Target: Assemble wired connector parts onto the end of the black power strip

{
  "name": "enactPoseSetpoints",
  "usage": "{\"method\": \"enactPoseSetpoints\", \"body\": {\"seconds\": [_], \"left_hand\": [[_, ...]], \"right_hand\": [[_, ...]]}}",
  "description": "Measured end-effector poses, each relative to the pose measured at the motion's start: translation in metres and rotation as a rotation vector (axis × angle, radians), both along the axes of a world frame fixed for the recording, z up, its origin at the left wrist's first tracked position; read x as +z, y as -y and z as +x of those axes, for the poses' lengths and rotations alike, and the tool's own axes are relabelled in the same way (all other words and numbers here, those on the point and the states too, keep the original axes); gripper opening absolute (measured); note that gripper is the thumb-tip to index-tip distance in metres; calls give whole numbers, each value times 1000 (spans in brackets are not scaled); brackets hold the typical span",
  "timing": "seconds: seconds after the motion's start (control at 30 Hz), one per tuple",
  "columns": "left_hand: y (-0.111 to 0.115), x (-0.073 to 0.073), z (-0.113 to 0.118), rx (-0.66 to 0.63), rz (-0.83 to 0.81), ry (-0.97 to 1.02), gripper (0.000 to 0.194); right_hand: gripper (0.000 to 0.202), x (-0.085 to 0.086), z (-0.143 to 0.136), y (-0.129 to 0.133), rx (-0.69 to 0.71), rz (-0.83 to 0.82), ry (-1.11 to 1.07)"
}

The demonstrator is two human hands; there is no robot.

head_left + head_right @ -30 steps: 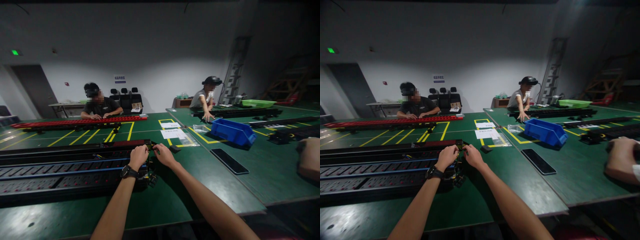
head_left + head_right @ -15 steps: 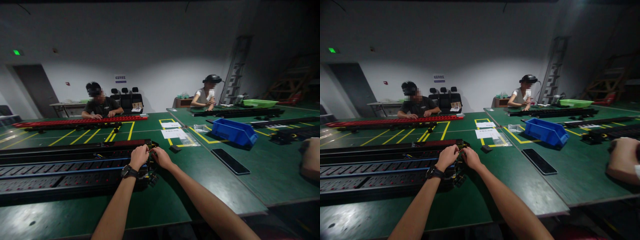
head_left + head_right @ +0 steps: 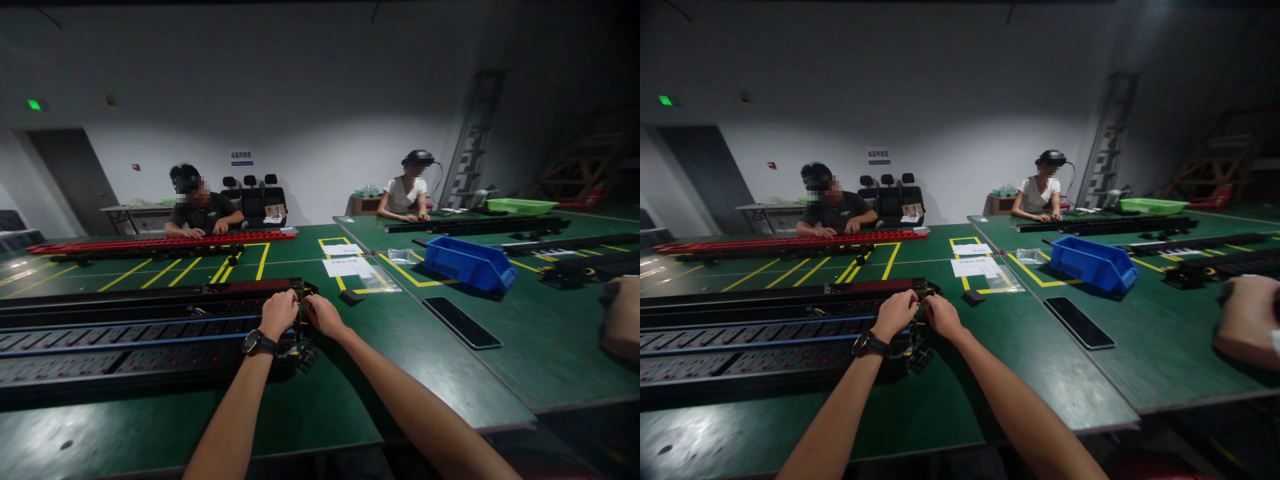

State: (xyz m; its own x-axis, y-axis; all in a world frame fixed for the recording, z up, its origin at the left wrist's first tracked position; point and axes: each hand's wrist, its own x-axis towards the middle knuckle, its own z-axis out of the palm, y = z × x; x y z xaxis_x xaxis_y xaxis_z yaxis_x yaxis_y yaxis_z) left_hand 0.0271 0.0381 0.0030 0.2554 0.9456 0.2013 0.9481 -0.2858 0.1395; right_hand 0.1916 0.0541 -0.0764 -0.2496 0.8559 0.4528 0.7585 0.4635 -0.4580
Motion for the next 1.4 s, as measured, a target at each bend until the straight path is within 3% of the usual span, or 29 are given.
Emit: {"method": "enactPoseSetpoints", "body": {"seconds": [1.4], "left_hand": [[0,-2,-1,-16,31,-9,21]], "right_hand": [[20,-5,1,-4,7,-15,34]]}}
